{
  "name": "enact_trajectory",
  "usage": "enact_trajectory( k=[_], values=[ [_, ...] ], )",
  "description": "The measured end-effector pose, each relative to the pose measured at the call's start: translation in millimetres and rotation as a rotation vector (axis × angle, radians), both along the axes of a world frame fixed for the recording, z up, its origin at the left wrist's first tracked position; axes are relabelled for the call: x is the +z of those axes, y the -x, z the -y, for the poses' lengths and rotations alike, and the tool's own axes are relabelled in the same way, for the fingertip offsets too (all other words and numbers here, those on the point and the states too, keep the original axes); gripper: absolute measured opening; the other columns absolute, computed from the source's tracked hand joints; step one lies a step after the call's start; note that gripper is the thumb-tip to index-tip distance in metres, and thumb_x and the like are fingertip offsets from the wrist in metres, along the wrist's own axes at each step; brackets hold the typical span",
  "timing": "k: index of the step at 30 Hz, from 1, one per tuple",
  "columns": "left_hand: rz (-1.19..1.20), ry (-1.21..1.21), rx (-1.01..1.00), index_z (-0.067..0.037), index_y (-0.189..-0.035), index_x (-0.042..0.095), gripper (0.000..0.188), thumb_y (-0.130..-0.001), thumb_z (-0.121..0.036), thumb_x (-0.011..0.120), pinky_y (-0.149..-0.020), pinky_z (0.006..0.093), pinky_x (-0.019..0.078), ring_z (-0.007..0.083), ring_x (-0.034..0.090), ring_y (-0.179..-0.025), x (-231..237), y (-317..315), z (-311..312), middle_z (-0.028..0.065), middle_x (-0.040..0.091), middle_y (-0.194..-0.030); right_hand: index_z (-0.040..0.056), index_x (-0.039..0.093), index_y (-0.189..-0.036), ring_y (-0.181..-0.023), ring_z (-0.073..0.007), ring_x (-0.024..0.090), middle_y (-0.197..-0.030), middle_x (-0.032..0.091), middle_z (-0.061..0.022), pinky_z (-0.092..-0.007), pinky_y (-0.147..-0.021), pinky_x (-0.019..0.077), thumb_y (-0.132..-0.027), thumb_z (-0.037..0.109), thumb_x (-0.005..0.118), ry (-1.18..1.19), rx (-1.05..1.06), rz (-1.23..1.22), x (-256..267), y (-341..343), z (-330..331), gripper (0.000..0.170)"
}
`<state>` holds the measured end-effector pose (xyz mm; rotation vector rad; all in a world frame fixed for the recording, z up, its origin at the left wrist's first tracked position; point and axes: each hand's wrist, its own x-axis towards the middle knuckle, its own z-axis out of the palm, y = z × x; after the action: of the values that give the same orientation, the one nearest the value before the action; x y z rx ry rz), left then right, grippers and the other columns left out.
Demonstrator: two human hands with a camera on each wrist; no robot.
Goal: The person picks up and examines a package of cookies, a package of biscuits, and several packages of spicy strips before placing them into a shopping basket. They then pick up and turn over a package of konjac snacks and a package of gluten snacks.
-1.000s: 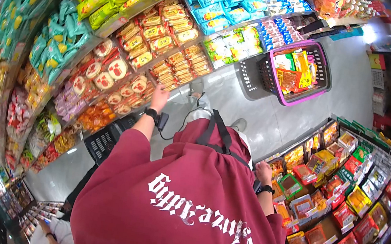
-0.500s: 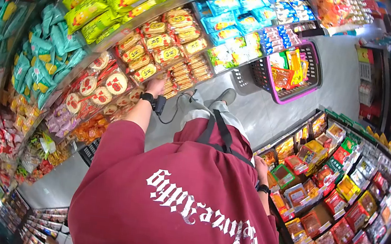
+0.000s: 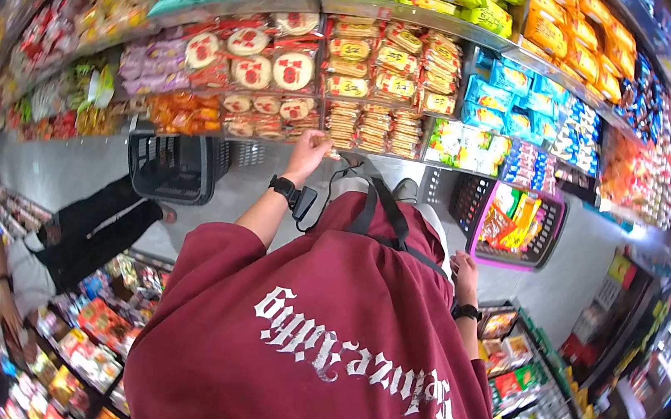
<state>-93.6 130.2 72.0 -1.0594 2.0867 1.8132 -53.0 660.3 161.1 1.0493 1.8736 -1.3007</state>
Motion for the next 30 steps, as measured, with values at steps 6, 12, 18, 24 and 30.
enact_trajectory(
  k=[6, 12, 18, 24, 30],
  values=[
    [0.081, -0.193, 0.349, -0.004, -0.119, 0.051, 0.038, -0.089, -0.011, 0.072, -0.07, 0.0363, 0.0592, 0.0237, 0.069, -0.082, 11.3, -90.5, -28.5, 0.0159, 0.063, -0.108, 0.0052, 0.068, -0.111, -0.07, -0.0071, 0.061, -0.087, 0.067, -0.0009, -0.0222, -0.062, 0.0484, -0.098, 0.014, 0.063, 0.18, 0.25, -0.18, -26.1, 86.2, -9.4, 0.017],
    [0.213, -0.372, 0.292, -0.005, -0.1, 0.058, 0.01, -0.095, -0.012, 0.062, -0.051, 0.0306, 0.051, 0.0183, 0.064, -0.063, -44.4, -222.0, -109.7, 0.0074, 0.062, -0.079, 0.0014, 0.066, -0.113, -0.078, -0.0091, 0.061, -0.089, 0.068, -0.0029, -0.0241, -0.068, 0.0494, -0.097, 0.014, 0.063, 0.243, 0.596, -0.322, -20.0, 126.9, 12.2, 0.021],
    [0.329, -0.242, 0.665, -0.008, -0.081, 0.065, 0.017, -0.096, -0.015, 0.06, -0.044, 0.0311, 0.0416, 0.0136, 0.055, -0.051, 41.8, -289.2, -181.8, 0.0005, 0.057, -0.065, 0.0011, 0.067, -0.113, -0.079, -0.0096, 0.06, -0.087, 0.066, -0.0007, -0.0256, -0.073, 0.0488, -0.095, 0.014, 0.062, 0.305, 0.738, -0.289, -38.2, 95.8, 18.0, 0.023],
    [0.284, 0.006, 0.32, -0.002, -0.085, 0.068, 0.024, -0.097, -0.019, 0.057, -0.052, 0.0378, 0.0527, 0.0201, 0.064, -0.058, -46.2, -380.4, -167.8, 0.0062, 0.065, -0.07, 0.0016, 0.069, -0.112, -0.084, -0.0127, 0.065, -0.091, 0.07, -0.0027, -0.0295, -0.078, 0.0524, -0.093, 0.016, 0.064, 0.223, 0.867, -0.275, -24.6, 43.0, 5.4, 0.024],
    [0.417, 0.171, -0.285, 0.001, -0.093, 0.071, 0.027, -0.097, -0.013, 0.048, -0.074, 0.0418, 0.0566, 0.0348, 0.07, -0.076, -31.3, -339.2, -130.9, 0.0197, 0.072, -0.085, 0.0035, 0.067, -0.113, -0.086, -0.0124, 0.064, -0.093, 0.069, -0.0026, -0.0289, -0.077, 0.0511, -0.094, 0.014, 0.063, 0.216, 0.681, -0.266, -20.3, 13.6, -5.9, 0.022]
  ],
)
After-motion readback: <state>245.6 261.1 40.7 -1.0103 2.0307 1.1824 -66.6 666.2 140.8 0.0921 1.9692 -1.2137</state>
